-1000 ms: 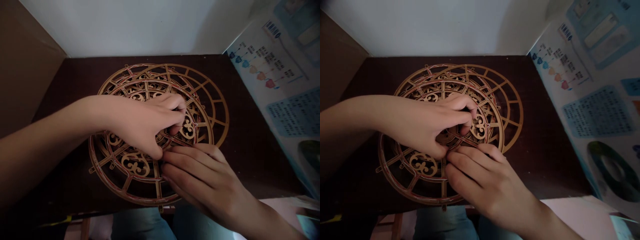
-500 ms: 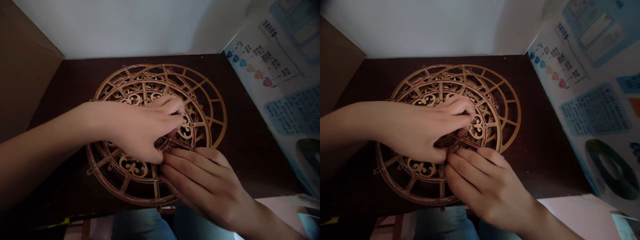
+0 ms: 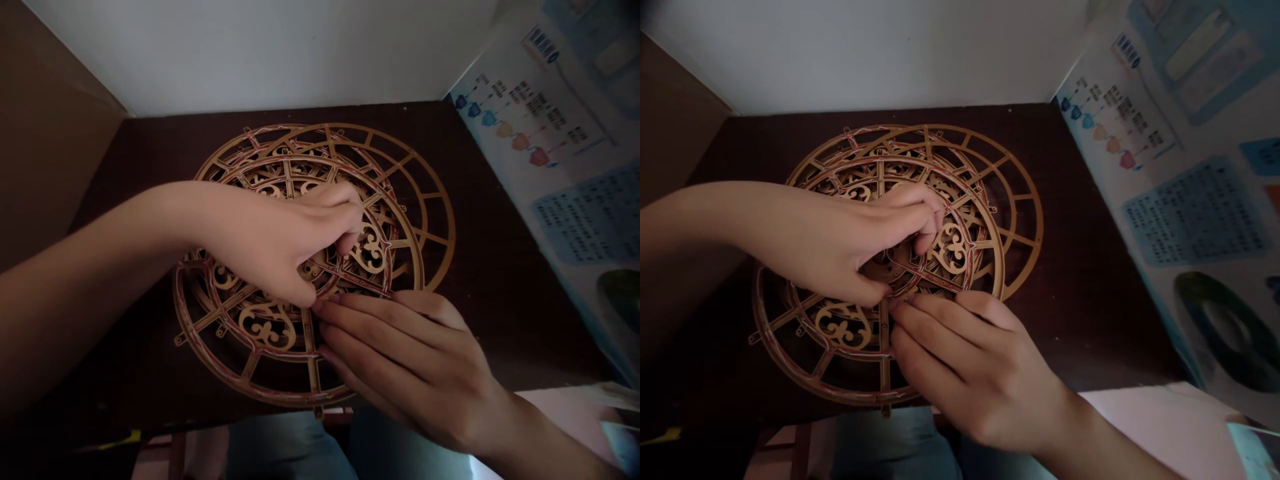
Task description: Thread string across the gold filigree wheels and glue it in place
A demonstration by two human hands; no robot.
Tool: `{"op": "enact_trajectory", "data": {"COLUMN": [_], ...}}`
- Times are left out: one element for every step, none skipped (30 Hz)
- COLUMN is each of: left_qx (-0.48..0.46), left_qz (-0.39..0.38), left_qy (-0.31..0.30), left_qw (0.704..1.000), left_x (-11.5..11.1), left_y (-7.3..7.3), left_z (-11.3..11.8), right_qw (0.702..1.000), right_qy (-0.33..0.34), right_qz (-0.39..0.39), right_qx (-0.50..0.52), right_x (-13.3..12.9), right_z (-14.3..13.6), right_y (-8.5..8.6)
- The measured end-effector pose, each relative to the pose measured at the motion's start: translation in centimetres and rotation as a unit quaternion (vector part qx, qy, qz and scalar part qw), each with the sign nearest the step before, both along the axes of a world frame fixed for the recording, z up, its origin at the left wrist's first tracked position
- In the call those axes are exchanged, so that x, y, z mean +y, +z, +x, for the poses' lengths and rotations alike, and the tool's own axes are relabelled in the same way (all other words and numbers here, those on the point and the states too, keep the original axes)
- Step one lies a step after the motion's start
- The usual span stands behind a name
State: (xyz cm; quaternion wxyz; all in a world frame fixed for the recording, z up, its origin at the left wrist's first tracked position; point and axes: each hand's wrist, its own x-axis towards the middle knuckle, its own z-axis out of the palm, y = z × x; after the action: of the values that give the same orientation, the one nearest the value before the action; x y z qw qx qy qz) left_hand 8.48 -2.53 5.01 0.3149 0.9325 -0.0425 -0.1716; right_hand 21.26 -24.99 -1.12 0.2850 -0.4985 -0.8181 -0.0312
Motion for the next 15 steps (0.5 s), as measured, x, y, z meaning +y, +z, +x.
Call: {"op": "enact_trajectory", "data": {"left_qx": [0.001,0.0,0.002,0.003,0.001,-0.003,-0.005,-0.009,-0.013,-0.02,-0.025,-0.03,-0.034,-0.039,-0.04], "left_qz": [-0.001,-0.002,-0.002,-0.002,-0.001,0.001,0.004,0.007,0.008,0.006,0.005,0.003,0.002,0.0,0.001], "left_qy": [-0.002,-0.003,-0.004,-0.002,0.001,0.006,0.01,0.013,0.013,0.013,0.013,0.016,0.02,0.025,0.029], "left_qw": [1.0,1.0,1.0,1.0,1.0,1.0,1.0,1.0,1.0,1.0,1.0,0.999,0.999,0.999,0.999], "left_x": [0.0,-0.1,-0.2,-0.3,-0.5,-0.7,-0.8,-0.9,-1.0,-1.0,-1.0,-1.0,-1.0,-1.0,-1.1], "left_y": [0.1,0.2,0.2,0.3,0.4,0.4,0.5,0.5,0.4,0.3,0.1,0.0,-0.2,-0.3,-0.4], "left_z": [0.0,0.0,0.0,0.0,0.0,0.0,0.0,0.0,0.0,0.0,0.0,0.0,0.1,0.1,0.1], "right_qw": [1.0,1.0,1.0,1.0,1.0,1.0,1.0,1.0,1.0,1.0,1.0,1.0,1.0,1.0,1.0], "right_qy": [0.0,-0.001,-0.002,-0.004,-0.004,-0.003,-0.002,-0.002,-0.003,-0.004,-0.004,-0.005,-0.005,-0.004,-0.003], "right_qz": [0.003,0.005,0.006,0.008,0.01,0.012,0.015,0.018,0.021,0.023,0.024,0.023,0.023,0.024,0.023], "right_qx": [0.0,-0.001,-0.003,-0.004,-0.005,-0.005,-0.006,-0.007,-0.008,-0.009,-0.01,-0.011,-0.01,-0.009,-0.007], "right_x": [0.0,0.0,0.0,0.0,0.0,0.0,0.0,0.0,0.0,0.0,0.0,0.0,0.0,0.0,0.0], "right_z": [0.0,0.0,0.0,0.0,0.0,0.0,0.0,0.0,-0.1,-0.1,-0.1,-0.1,-0.1,-0.1,0.0], "right_y": [0.0,0.0,0.0,0.0,0.0,0.0,0.0,0.0,0.0,0.0,0.0,0.0,0.0,0.0,0.0]}}
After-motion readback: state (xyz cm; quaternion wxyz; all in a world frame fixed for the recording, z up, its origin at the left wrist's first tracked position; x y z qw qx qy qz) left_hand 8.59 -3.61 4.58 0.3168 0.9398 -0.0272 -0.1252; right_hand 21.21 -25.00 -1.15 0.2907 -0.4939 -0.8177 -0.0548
